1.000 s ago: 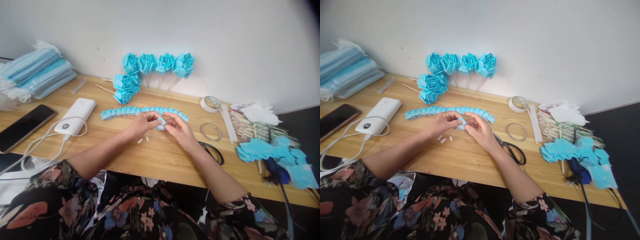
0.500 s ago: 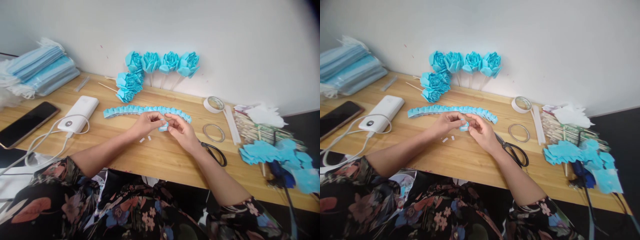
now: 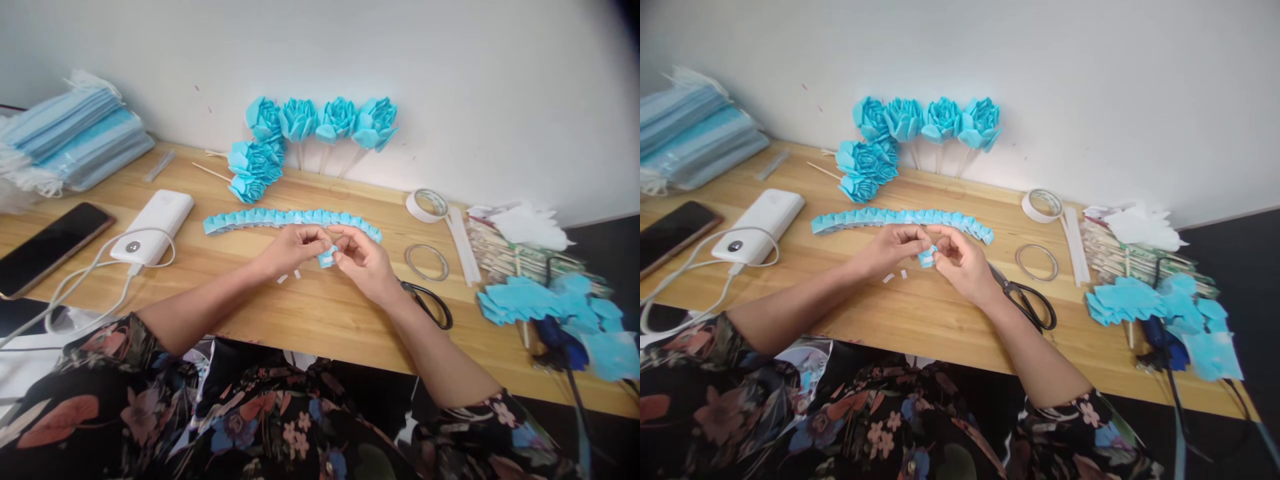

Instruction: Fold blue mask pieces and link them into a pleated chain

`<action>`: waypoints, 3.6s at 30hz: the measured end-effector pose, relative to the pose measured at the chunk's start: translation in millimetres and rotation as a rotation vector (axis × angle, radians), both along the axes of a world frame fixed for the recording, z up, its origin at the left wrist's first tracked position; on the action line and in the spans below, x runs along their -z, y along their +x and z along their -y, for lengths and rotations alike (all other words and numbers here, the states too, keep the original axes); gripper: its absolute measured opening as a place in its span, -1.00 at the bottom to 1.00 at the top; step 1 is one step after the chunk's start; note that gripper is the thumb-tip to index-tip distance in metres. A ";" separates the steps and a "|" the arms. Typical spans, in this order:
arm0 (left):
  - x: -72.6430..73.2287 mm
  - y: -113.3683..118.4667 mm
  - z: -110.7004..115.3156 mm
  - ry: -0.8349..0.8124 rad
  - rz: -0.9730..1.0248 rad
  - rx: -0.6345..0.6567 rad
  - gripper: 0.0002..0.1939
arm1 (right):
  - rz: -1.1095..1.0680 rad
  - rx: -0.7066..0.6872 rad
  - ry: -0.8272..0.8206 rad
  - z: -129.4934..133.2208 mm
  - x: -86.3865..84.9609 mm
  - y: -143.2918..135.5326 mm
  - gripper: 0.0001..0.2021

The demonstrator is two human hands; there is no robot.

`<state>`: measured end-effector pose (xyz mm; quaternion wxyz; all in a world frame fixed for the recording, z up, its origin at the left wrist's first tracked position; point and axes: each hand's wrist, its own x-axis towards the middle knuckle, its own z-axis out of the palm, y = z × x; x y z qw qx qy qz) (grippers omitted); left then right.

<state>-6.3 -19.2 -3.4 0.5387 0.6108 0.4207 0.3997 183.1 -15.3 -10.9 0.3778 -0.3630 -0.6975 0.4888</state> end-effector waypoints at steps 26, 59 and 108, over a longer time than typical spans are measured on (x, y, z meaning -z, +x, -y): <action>4.0 -3.3 -3.1 -0.018 -0.089 0.059 -0.69 | 0.038 0.082 0.002 -3.1 -0.1 0.2 -0.65; 2.8 -3.8 -3.2 -0.039 -0.103 -0.007 -0.74 | -0.042 0.029 -0.107 -6.5 4.7 2.1 -0.62; 6.0 -2.7 -5.4 0.010 -0.020 -0.020 -0.75 | -0.129 0.056 -0.095 -9.9 4.1 5.1 -0.63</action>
